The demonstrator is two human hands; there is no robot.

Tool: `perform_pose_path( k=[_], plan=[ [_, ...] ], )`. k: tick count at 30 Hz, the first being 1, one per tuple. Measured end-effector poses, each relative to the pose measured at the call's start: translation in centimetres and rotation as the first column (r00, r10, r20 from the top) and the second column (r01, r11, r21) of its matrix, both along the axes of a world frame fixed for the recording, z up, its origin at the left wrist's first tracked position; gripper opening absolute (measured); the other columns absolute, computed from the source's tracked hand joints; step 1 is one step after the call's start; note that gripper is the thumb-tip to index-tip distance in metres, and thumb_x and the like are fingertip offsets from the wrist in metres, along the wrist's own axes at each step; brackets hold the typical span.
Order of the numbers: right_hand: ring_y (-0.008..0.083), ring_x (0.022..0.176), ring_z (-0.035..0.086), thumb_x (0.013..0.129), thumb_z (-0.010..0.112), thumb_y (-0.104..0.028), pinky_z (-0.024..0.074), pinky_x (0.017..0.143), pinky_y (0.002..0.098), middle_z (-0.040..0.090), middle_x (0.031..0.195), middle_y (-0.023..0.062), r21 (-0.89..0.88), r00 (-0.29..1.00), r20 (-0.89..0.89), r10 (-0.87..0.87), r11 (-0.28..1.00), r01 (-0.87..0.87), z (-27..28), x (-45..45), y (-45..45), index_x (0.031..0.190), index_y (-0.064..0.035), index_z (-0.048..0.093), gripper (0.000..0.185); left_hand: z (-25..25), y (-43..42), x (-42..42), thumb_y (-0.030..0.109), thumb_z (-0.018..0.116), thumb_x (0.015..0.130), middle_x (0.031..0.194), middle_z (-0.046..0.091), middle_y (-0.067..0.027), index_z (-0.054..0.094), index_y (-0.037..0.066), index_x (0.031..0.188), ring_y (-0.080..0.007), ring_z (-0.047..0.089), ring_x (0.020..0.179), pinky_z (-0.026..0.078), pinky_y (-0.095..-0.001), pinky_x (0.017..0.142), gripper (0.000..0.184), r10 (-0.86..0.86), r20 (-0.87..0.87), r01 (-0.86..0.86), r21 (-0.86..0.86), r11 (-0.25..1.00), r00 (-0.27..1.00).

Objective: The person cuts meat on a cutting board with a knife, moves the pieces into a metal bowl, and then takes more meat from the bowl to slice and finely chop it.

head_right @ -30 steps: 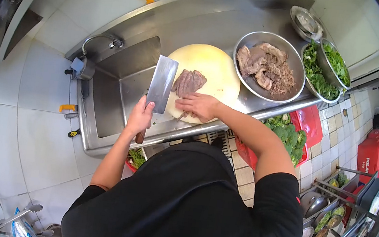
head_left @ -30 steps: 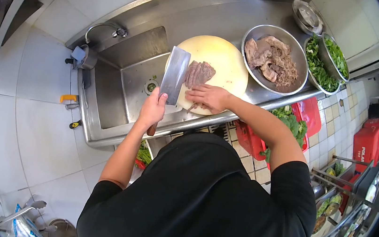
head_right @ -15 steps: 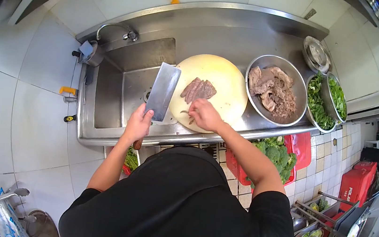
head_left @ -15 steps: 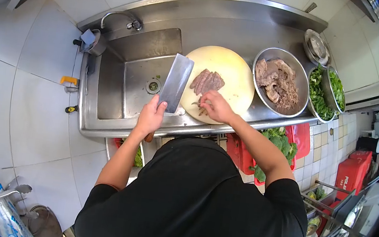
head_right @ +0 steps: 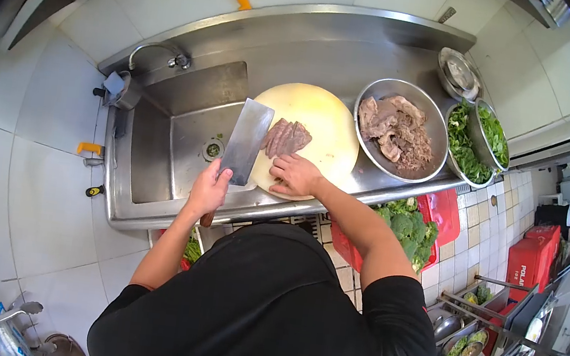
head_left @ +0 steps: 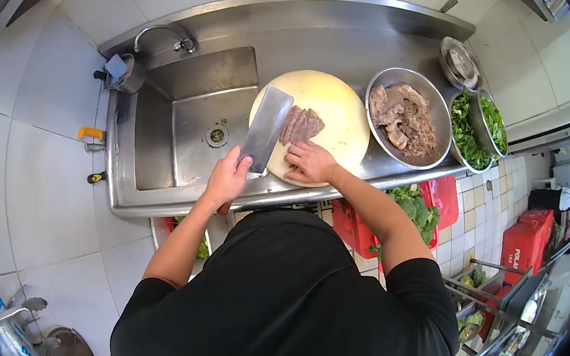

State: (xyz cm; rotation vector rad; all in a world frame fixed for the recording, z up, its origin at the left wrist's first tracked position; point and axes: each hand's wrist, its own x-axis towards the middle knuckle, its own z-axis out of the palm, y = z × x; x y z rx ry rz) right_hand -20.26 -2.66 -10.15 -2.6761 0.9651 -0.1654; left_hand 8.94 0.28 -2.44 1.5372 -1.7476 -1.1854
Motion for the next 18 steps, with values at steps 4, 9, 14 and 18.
perform_pose_path(
  k=[4,9,14,18],
  plan=[
    [0.0277,0.1,0.061,0.095,0.07,-0.045,0.049,0.09,0.0418,0.063,0.099,0.0057,-0.136,0.952,0.191,-0.241,0.953,0.269,-1.7,-0.4,2.7,0.099,-0.0125,0.066,0.033,0.2,0.5,0.4,0.025,0.059,0.105,0.081,0.066,-0.0278,0.051,0.0,0.103,-0.0492,0.065,0.077,0.048,-0.0528,0.068,0.026,-0.016,0.052,0.018,-0.032,0.999,0.999],
    [0.0303,0.111,0.061,0.089,0.076,-0.047,0.0476,0.098,0.0425,0.064,0.111,0.0082,0.034,0.837,0.1,-0.538,0.842,0.538,1.0,-0.3,6.0,0.112,-0.0117,0.069,0.043,-0.1,-0.2,1.1,0.029,0.057,0.106,0.089,0.068,-0.0304,0.053,0.004,0.107,-0.0517,0.067,0.088,0.048,-0.0596,0.075,0.025,-0.133,0.286,0.134,0.015,0.991,0.949],
    [0.032,0.117,0.058,0.081,0.083,-0.043,0.0457,0.102,0.0443,0.063,0.12,0.0095,0.122,0.875,0.165,-0.454,0.89,0.439,1.4,-2.1,5.6,0.126,-0.0111,0.069,0.057,-0.3,-2.3,-0.6,0.032,0.053,0.106,0.095,0.071,-0.0294,0.057,0.008,0.112,-0.0501,0.068,0.093,0.051,-0.0616,0.082,0.025,-0.359,0.482,0.362,0.091,0.928,0.799],
    [0.0311,0.114,0.059,0.083,0.082,-0.039,0.0461,0.099,0.0434,0.064,0.115,0.0093,0.127,0.874,0.188,-0.448,0.894,0.431,-0.3,-2.4,4.6,0.121,-0.0113,0.069,0.049,-0.9,-5.1,-2.4,0.032,0.053,0.106,0.099,0.071,-0.0275,0.058,0.011,0.115,-0.0496,0.068,0.098,0.052,-0.0606,0.084,0.024,-0.442,0.574,0.437,0.157,0.886,0.689]
  ],
)
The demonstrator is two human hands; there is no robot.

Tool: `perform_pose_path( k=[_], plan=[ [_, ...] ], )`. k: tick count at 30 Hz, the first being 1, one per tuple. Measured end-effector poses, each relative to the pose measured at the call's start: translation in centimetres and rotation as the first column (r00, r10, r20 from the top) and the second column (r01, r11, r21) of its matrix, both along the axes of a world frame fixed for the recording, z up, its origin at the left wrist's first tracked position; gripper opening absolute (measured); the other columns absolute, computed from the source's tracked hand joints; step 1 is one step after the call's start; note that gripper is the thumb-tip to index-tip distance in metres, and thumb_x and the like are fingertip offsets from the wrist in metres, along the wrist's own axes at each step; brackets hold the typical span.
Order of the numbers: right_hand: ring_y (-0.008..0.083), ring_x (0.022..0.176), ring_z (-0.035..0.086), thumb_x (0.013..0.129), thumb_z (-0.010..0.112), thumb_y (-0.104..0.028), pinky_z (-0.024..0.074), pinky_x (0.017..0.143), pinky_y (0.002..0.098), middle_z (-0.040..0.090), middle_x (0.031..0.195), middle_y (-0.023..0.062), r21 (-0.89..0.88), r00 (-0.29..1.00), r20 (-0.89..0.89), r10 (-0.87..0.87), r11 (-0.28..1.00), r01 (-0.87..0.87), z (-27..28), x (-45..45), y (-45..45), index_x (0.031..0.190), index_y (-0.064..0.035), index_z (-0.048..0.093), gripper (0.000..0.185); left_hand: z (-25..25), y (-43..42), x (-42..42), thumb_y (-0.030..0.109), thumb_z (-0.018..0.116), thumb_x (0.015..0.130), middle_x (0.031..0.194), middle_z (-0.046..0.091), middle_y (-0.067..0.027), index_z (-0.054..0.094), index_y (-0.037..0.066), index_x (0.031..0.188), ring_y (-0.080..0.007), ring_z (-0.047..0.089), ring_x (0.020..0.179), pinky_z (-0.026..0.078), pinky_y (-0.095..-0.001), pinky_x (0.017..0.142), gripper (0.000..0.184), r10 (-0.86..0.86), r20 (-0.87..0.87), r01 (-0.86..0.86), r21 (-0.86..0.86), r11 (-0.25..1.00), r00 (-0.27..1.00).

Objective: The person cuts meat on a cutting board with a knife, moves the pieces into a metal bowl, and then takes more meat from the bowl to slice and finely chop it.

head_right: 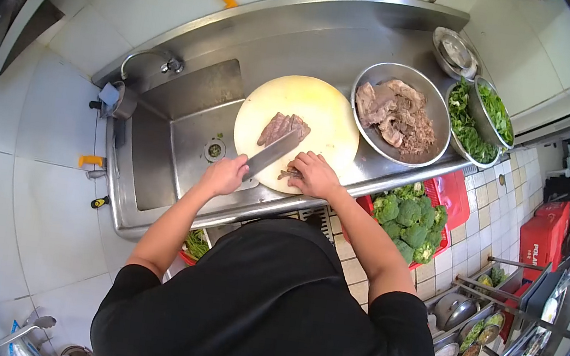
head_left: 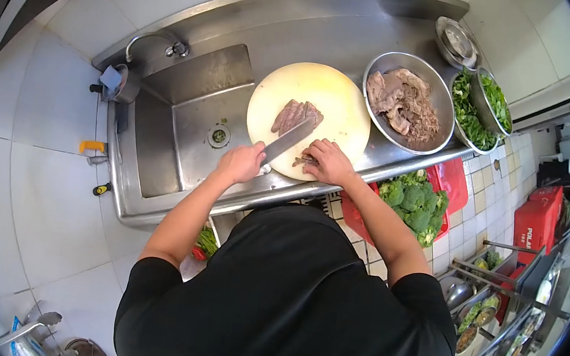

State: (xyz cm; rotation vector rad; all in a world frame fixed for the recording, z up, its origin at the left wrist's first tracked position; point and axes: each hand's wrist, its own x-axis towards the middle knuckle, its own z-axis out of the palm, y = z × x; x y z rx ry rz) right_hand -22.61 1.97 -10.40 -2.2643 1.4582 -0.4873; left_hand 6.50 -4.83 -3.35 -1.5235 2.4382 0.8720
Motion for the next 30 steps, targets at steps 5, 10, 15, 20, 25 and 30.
perform_pose_path(
  k=[5,10,15,20,25,30],
  plan=[
    [0.0305,0.108,0.058,0.088,0.077,-0.048,0.0461,0.093,0.0451,0.063,0.109,0.0092,-0.023,0.962,-0.014,-0.271,0.962,0.271,-2.0,3.0,0.2,0.107,-0.0107,0.07,0.042,1.6,-1.2,-0.8,0.029,0.052,0.106,0.101,0.072,-0.0293,0.058,0.008,0.117,-0.0506,0.069,0.1,0.053,-0.0613,0.087,0.024,0.022,0.082,-0.02,-0.024,0.999,0.996],
    [0.0316,0.103,0.06,0.089,0.074,-0.048,0.0468,0.09,0.046,0.064,0.104,0.0108,-0.19,0.94,-0.003,-0.343,0.923,0.336,-1.1,4.2,1.3,0.102,-0.0085,0.071,0.041,0.9,0.9,-1.8,0.026,0.052,0.105,0.1,0.071,-0.031,0.057,0.005,0.12,-0.0511,0.07,0.097,0.053,-0.0621,0.088,0.026,0.002,0.115,-0.005,0.02,1.0,0.993],
    [0.0332,0.104,0.061,0.088,0.072,-0.041,0.0479,0.091,0.0474,0.063,0.106,0.0129,-0.079,0.909,-0.068,-0.411,0.91,0.406,-1.7,5.3,0.6,0.106,-0.0081,0.071,0.037,1.1,2.7,-1.7,0.022,0.054,0.104,0.093,0.071,-0.0329,0.052,0.003,0.117,-0.0534,0.069,0.093,0.053,-0.0635,0.085,0.023,-0.011,0.073,0.014,-0.04,0.999,0.997],
    [0.0333,0.105,0.062,0.086,0.073,-0.033,0.0491,0.095,0.047,0.065,0.106,0.0111,-0.018,0.941,0.038,-0.337,0.941,0.338,0.4,4.5,0.9,0.105,-0.0085,0.07,0.031,3.0,6.0,-1.7,0.023,0.054,0.104,0.09,0.071,-0.0338,0.051,0.004,0.117,-0.0547,0.069,0.088,0.053,-0.0648,0.082,0.023,0.079,0.038,-0.077,-0.039,0.996,0.996],
    [0.0293,0.107,0.062,0.084,0.07,-0.024,0.0498,0.094,0.0453,0.066,0.108,0.0079,-0.02,0.982,0.04,-0.184,0.983,0.185,0.0,3.7,0.5,0.106,-0.009,0.07,0.027,2.7,9.0,-1.9,0.021,0.052,0.105,0.088,0.071,-0.0343,0.05,0.003,0.114,-0.0557,0.069,0.086,0.053,-0.0654,0.081,0.021,0.088,0.044,-0.088,-0.008,0.996,0.995],
    [0.0282,0.107,0.063,0.081,0.068,-0.019,0.0504,0.093,0.0445,0.066,0.108,0.0075,-0.025,0.994,0.011,-0.108,0.994,0.109,-1.0,2.7,0.4,0.105,-0.0086,0.07,0.026,2.9,10.5,-2.6,0.018,0.05,0.105,0.089,0.07,-0.0352,0.048,0.001,0.114,-0.056,0.069,0.086,0.053,-0.0652,0.081,0.02,0.093,0.141,-0.099,0.033,0.995,0.986]
  ],
)
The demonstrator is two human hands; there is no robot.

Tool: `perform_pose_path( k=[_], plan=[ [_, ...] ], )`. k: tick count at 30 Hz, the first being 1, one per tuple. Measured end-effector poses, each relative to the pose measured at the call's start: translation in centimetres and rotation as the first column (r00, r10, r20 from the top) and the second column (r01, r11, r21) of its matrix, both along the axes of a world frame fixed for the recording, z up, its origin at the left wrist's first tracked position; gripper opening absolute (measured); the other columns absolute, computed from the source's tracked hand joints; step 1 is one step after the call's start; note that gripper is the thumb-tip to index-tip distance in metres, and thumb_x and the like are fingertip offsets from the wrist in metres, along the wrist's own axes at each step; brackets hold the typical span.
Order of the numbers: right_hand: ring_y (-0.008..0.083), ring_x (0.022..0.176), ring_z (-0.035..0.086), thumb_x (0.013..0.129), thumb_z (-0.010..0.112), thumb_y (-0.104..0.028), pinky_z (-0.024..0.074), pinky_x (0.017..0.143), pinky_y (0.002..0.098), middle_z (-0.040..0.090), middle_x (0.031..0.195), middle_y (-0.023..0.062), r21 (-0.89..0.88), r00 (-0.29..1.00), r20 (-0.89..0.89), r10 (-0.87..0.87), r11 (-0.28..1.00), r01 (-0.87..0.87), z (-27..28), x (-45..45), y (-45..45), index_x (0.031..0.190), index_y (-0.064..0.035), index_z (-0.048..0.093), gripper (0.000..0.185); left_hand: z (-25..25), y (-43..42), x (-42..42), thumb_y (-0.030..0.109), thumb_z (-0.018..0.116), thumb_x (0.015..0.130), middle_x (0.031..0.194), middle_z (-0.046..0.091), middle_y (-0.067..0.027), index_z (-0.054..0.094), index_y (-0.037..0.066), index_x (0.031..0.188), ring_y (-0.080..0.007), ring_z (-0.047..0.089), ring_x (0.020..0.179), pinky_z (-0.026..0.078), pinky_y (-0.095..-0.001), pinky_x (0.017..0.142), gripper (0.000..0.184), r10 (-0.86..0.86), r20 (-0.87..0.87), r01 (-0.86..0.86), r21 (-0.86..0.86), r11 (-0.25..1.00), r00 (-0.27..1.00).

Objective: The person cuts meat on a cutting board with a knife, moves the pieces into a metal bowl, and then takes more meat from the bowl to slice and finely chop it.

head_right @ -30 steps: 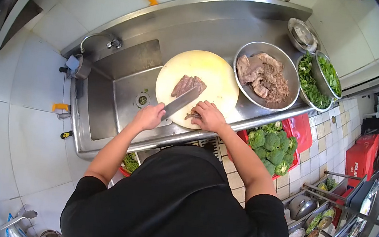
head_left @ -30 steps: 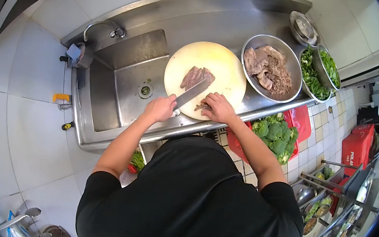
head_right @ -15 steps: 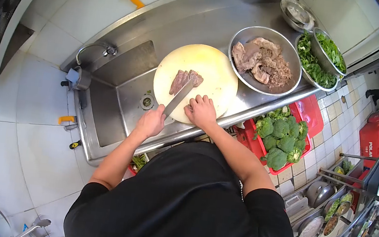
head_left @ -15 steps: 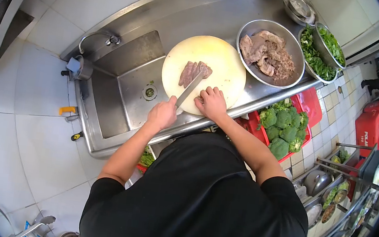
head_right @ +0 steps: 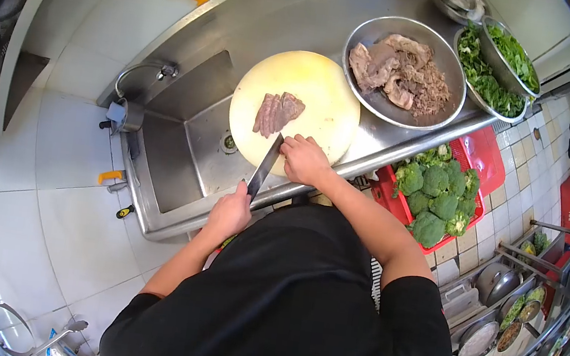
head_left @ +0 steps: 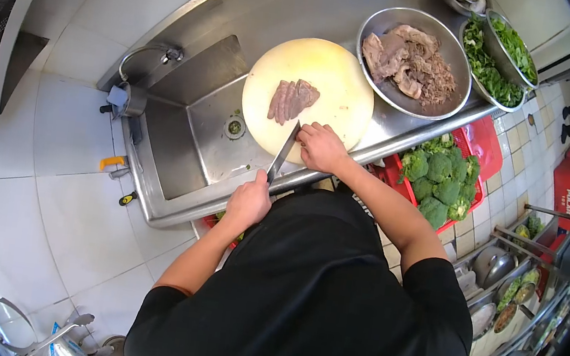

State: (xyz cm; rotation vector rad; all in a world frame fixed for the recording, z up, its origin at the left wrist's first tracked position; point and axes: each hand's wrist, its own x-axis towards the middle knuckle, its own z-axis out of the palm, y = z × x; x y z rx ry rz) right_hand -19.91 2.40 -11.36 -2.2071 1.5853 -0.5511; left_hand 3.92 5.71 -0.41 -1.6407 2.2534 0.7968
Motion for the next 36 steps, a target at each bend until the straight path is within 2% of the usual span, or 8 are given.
perform_pose_path(
  k=[2,9,14,17,20,23,29,36],
  plan=[
    [0.0291,0.105,0.063,0.082,0.067,-0.018,0.0507,0.093,0.0448,0.066,0.108,0.0088,-0.009,1.0,-0.018,0.024,1.0,-0.024,0.0,-0.1,0.0,0.104,-0.0073,0.07,0.025,-3.0,-0.5,-1.2,0.017,0.048,0.104,0.09,0.071,-0.0353,0.048,0.0,0.115,-0.056,0.069,0.086,0.053,-0.0652,0.081,0.02,0.026,-0.002,-0.026,-0.021,0.999,1.0],
    [0.0295,0.112,0.062,0.08,0.07,-0.018,0.051,0.097,0.0447,0.065,0.111,0.0101,0.072,0.991,0.13,0.042,0.996,-0.052,0.9,-1.4,-0.2,0.107,-0.0056,0.07,0.029,1.1,-0.8,-3.1,0.018,0.051,0.104,0.091,0.07,-0.0357,0.047,0.001,0.12,-0.055,0.069,0.092,0.052,-0.0649,0.085,0.024,0.019,0.08,-0.02,0.006,1.0,0.997],
    [0.0309,0.111,0.063,0.079,0.072,-0.016,0.0518,0.097,0.0446,0.065,0.111,0.0119,0.051,0.989,0.104,0.108,0.992,-0.114,0.6,-2.2,0.0,0.106,-0.005,0.069,0.029,-2.6,-1.1,-4.4,0.019,0.054,0.104,0.088,0.07,-0.034,0.046,0.003,0.117,-0.0567,0.067,0.085,0.051,-0.0668,0.081,0.022,0.058,0.036,-0.055,-0.085,0.995,0.998],
    [0.0301,0.112,0.063,0.079,0.072,-0.017,0.0508,0.098,0.044,0.065,0.111,0.0105,0.099,0.949,0.311,0.043,0.992,-0.077,1.3,-2.6,-0.1,0.105,-0.0056,0.069,0.029,-0.4,-1.3,-4.7,0.02,0.051,0.105,0.089,0.07,-0.0346,0.047,0.002,0.118,-0.0552,0.069,0.089,0.052,-0.065,0.083,0.023,0.032,0.07,-0.024,-0.107,0.994,0.997],
    [0.0293,0.112,0.062,0.079,0.072,-0.017,0.0508,0.097,0.0437,0.065,0.111,0.009,0.068,0.957,0.281,0.067,0.994,-0.09,0.7,-2.9,-0.2,0.105,-0.0065,0.069,0.028,2.0,0.8,-5.7,0.02,0.051,0.105,0.087,0.07,-0.034,0.047,0.002,0.117,-0.0551,0.069,0.088,0.052,-0.0652,0.083,0.022,0.13,0.103,-0.122,-0.082,0.989,0.986],
    [0.0295,0.111,0.063,0.08,0.072,-0.017,0.0517,0.095,0.0448,0.065,0.112,0.0085,0.011,0.989,0.082,0.119,0.993,-0.121,0.5,-2.5,0.0,0.105,-0.0067,0.069,0.027,-2.6,0.9,-5.7,0.019,0.051,0.105,0.086,0.07,-0.034,0.047,0.002,0.119,-0.0551,0.069,0.088,0.052,-0.065,0.083,0.023,0.172,0.085,-0.166,-0.07,0.984,0.981],
    [0.0276,0.113,0.062,0.081,0.073,-0.02,0.051,0.096,0.0442,0.065,0.112,0.0089,0.077,0.983,0.168,0.071,0.993,-0.085,0.4,-2.6,-0.6,0.107,-0.0072,0.07,0.029,1.2,-0.6,-5.9,0.018,0.051,0.105,0.088,0.07,-0.036,0.047,0.001,0.118,-0.056,0.069,0.088,0.051,-0.0661,0.083,0.022,0.087,0.081,-0.083,-0.049,0.995,0.993],
    [0.0297,0.111,0.063,0.08,0.072,-0.017,0.0517,0.095,0.0454,0.065,0.111,0.0102,0.07,0.984,0.111,0.136,0.987,-0.145,0.7,-3.3,-0.2,0.106,-0.0058,0.07,0.029,-2.6,-1.7,-6.4,0.02,0.053,0.104,0.089,0.07,-0.0364,0.047,0.001,0.117,-0.0565,0.069,0.087,0.051,-0.0662,0.083,0.023,0.096,0.014,-0.094,-0.079,0.992,0.995]
  ],
)
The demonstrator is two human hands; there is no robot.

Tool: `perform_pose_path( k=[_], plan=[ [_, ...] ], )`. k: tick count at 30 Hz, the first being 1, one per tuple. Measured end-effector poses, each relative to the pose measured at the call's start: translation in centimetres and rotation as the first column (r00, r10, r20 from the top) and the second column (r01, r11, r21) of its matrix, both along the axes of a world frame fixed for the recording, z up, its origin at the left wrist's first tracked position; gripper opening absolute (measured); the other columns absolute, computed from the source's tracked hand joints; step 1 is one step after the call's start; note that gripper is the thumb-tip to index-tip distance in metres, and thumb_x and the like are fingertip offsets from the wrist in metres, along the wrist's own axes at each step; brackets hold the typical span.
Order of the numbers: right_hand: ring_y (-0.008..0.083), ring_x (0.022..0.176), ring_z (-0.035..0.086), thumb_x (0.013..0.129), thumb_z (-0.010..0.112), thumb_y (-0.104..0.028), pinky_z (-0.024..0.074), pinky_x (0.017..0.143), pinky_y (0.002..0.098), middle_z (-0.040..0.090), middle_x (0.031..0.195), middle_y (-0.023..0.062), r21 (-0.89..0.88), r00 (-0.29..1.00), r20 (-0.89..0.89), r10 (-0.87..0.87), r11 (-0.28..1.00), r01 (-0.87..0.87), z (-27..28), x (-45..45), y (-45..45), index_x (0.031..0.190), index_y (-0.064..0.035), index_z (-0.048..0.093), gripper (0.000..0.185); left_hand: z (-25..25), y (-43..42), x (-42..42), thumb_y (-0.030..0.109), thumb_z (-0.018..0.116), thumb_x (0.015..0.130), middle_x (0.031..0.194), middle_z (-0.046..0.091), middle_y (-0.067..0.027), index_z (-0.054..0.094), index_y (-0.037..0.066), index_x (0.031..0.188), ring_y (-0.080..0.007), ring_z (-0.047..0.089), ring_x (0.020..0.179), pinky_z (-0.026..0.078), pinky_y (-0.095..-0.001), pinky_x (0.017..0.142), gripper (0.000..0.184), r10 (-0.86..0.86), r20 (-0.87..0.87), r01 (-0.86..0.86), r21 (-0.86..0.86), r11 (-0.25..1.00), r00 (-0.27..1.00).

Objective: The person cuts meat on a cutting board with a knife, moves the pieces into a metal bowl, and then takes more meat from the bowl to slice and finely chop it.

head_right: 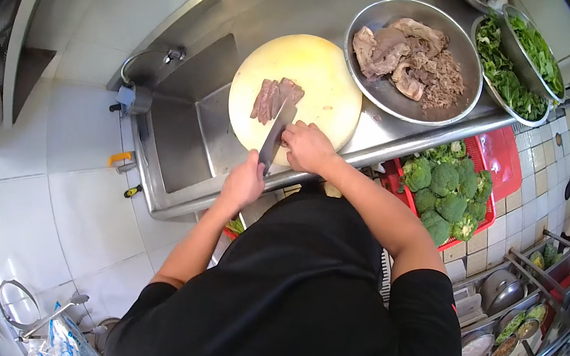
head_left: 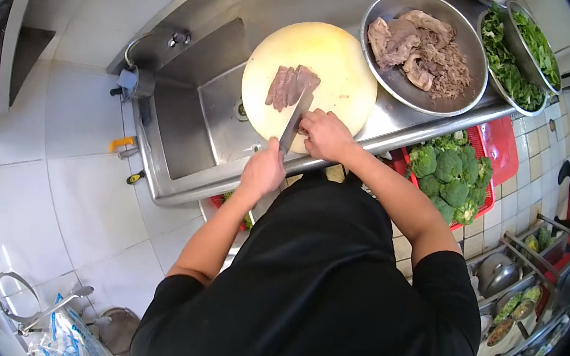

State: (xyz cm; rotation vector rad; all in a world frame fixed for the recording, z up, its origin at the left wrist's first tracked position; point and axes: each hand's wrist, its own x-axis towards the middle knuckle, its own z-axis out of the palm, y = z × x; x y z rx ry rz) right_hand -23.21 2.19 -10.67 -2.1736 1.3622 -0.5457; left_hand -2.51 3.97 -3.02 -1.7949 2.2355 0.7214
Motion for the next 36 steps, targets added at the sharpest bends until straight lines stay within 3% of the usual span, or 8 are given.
perform_pose_path(
  k=[4,8,14,18,23,26,34,36],
  plan=[
    [0.0301,0.108,0.063,0.08,0.072,-0.017,0.0522,0.093,0.0453,0.066,0.108,0.0104,0.001,1.0,0.009,0.001,1.0,-0.001,-0.2,-0.4,-0.6,0.104,-0.006,0.07,0.026,3.6,1.3,0.1,0.019,0.051,0.105,0.086,0.07,-0.0344,0.047,0.001,0.117,-0.0564,0.068,0.088,0.052,-0.0646,0.082,0.023,-0.011,0.05,0.007,0.061,0.998,0.999],
    [0.0302,0.107,0.064,0.081,0.07,-0.015,0.0524,0.091,0.0458,0.065,0.106,0.0102,-0.07,1.0,-0.004,-0.008,0.998,0.007,-1.1,-0.3,-0.4,0.1,-0.0059,0.069,0.021,0.0,0.8,-0.5,0.019,0.051,0.105,0.087,0.07,-0.0345,0.047,0.001,0.117,-0.056,0.068,0.088,0.052,-0.0648,0.081,0.022,0.015,0.001,-0.015,0.027,1.0,1.0],
    [0.0292,0.105,0.063,0.084,0.069,-0.016,0.051,0.09,0.0454,0.065,0.103,0.009,-0.059,0.985,0.119,-0.122,0.99,0.129,-0.3,0.3,0.5,0.099,-0.007,0.069,0.017,3.6,1.5,0.3,0.02,0.052,0.105,0.087,0.07,-0.0348,0.047,0.0,0.117,-0.0558,0.068,0.087,0.052,-0.0658,0.081,0.023,0.011,0.039,-0.015,0.092,0.996,0.999],
    [0.0284,0.104,0.063,0.083,0.07,-0.017,0.0497,0.09,0.0434,0.065,0.102,0.0084,-0.117,0.995,0.051,-0.081,0.989,0.087,-1.9,0.0,0.5,0.099,-0.0077,0.069,0.018,0.0,0.6,-0.9,0.02,0.053,0.105,0.086,0.07,-0.0346,0.046,0.0,0.118,-0.0562,0.068,0.087,0.051,-0.0664,0.081,0.024,0.012,-0.032,-0.012,0.019,1.0,0.999],
    [0.0281,0.101,0.063,0.082,0.07,-0.015,0.0498,0.091,0.0435,0.065,0.099,0.0069,-0.115,0.986,0.109,-0.126,0.984,0.138,0.4,-0.7,0.6,0.097,-0.0087,0.07,0.016,3.4,1.0,-0.7,0.018,0.054,0.104,0.085,0.07,-0.0345,0.046,0.001,0.117,-0.0558,0.069,0.084,0.052,-0.0664,0.079,0.023,-0.023,-0.008,0.023,0.037,0.999,1.0],
    [0.0276,0.101,0.064,0.081,0.07,-0.016,0.0496,0.091,0.0439,0.065,0.099,0.0064,-0.149,0.992,0.064,-0.106,0.982,0.115,-1.7,-1.1,0.8,0.098,-0.0094,0.069,0.019,-0.8,2.2,-0.9,0.018,0.054,0.104,0.085,0.07,-0.0347,0.046,0.001,0.117,-0.0557,0.069,0.084,0.052,-0.0667,0.079,0.023,0.042,0.005,-0.042,0.043,0.998,0.999],
    [0.0269,0.102,0.063,0.084,0.069,-0.018,0.0483,0.091,0.0422,0.065,0.098,0.0063,-0.142,0.976,0.16,-0.149,0.975,0.172,-0.9,-1.0,0.9,0.094,-0.0104,0.069,0.012,3.8,1.5,-1.3,0.018,0.054,0.104,0.087,0.069,-0.0361,0.048,0.0,0.115,-0.0547,0.069,0.087,0.053,-0.0647,0.079,0.022,-0.01,0.023,0.009,0.05,0.999,1.0],
    [0.0271,0.1,0.063,0.084,0.069,-0.017,0.0486,0.09,0.0428,0.065,0.097,0.0064,-0.141,0.986,0.114,-0.122,0.98,0.138,-1.8,-1.2,0.8,0.095,-0.01,0.068,0.013,0.7,2.5,-1.1,0.018,0.054,0.104,0.087,0.069,-0.0362,0.047,0.0,0.116,-0.0549,0.069,0.087,0.052,-0.0648,0.08,0.022,0.028,0.02,-0.029,0.053,0.998,0.999]
  ],
)
